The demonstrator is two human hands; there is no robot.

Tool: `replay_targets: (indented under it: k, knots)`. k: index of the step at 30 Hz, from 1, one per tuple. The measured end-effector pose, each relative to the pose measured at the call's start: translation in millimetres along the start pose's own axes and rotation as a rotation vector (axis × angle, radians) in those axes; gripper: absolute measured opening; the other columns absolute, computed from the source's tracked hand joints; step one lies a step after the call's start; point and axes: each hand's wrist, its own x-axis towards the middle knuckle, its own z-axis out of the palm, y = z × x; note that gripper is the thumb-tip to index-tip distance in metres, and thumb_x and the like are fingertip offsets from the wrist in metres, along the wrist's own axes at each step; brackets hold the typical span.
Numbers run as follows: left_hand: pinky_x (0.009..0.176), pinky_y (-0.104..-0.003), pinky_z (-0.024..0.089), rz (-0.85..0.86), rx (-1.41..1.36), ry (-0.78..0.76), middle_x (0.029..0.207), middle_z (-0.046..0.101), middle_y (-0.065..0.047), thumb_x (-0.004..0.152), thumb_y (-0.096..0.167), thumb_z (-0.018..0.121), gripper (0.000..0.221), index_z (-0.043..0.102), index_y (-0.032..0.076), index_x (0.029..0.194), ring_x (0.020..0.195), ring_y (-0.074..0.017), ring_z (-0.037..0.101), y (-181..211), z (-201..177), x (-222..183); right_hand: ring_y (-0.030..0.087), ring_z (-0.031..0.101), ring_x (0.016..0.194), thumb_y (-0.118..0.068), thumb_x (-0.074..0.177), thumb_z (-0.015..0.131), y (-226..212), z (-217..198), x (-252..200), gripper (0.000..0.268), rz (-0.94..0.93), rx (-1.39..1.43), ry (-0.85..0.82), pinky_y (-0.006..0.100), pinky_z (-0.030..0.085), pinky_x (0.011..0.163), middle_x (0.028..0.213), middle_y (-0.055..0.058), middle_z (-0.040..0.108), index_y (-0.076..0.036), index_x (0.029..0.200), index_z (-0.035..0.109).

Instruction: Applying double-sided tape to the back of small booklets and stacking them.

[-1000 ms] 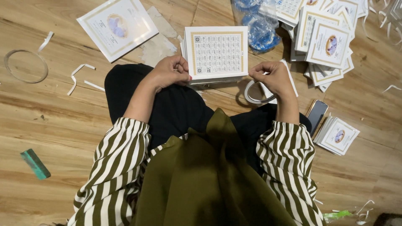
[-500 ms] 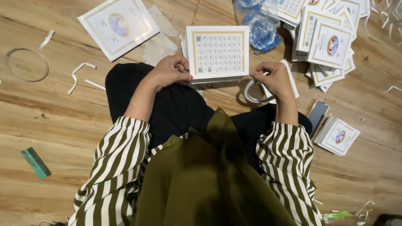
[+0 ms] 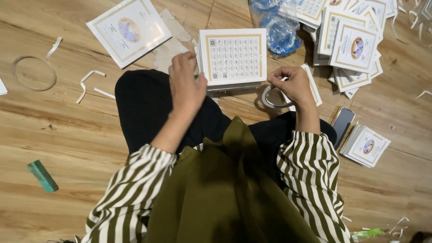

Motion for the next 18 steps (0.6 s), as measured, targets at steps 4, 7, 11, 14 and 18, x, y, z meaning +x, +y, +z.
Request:
replay_targets:
  k: [4, 7, 11, 14, 18]
  knots:
    - [0.108, -0.055, 0.003, 0.447, 0.571, 0.01, 0.146, 0.013, -0.017, 0.086, 0.021, 0.062, 0.066, 0.026, 0.007, 0.14, 0.135, -0.035, 0.006, 38, 62, -37, 0.005, 0.047, 0.045, -0.019, 0.069, 0.072, 11, 0, 5, 0.011, 0.001, -0.076, 0.007, 0.018, 0.035, 0.043, 0.062, -0.001, 0.056, -0.016, 0.079, 0.069]
    - [0.109, -0.05, -0.003, 0.588, 0.871, -0.183, 0.149, 0.006, -0.012, 0.088, 0.047, 0.05, 0.073, 0.02, 0.009, 0.142, 0.137, -0.0291, 0.0, 20, 104, -42, 0.008, 0.051, 0.048, -0.022, 0.07, 0.071, 14, 2, 4, 0.011, 0.004, -0.123, 0.005, 0.021, 0.037, 0.045, 0.066, -0.001, 0.059, -0.018, 0.08, 0.069]
    - [0.109, -0.045, -0.007, 0.546, 1.122, -0.172, 0.149, 0.007, -0.015, 0.088, 0.061, 0.036, 0.08, 0.018, 0.005, 0.143, 0.137, -0.0279, -0.003, 10, 101, -46, 0.011, 0.053, 0.049, -0.023, 0.071, 0.069, 11, 0, 1, 0.011, -0.003, -0.166, 0.002, 0.024, 0.038, 0.048, 0.068, 0.001, 0.061, -0.017, 0.08, 0.069]
    - [0.109, -0.046, 0.002, 0.407, 1.018, -0.131, 0.147, 0.017, -0.018, 0.086, 0.052, 0.05, 0.079, 0.023, 0.0, 0.14, 0.137, -0.0295, 0.009, 17, 59, -58, 0.012, 0.055, 0.05, -0.021, 0.071, 0.068, 8, -1, -1, 0.011, -0.004, -0.145, 0.003, 0.025, 0.04, 0.05, 0.069, 0.001, 0.062, -0.015, 0.08, 0.069]
    - [0.108, -0.051, 0.002, 0.317, 0.981, -0.004, 0.144, 0.017, -0.026, 0.08, 0.043, 0.06, 0.085, 0.023, -0.007, 0.137, 0.136, -0.0355, 0.01, 17, 39, -64, 0.013, 0.055, 0.053, -0.019, 0.071, 0.068, -5, -4, -11, 0.012, -0.014, -0.145, 0.015, 0.026, 0.04, 0.052, 0.071, 0.002, 0.063, -0.013, 0.081, 0.069]
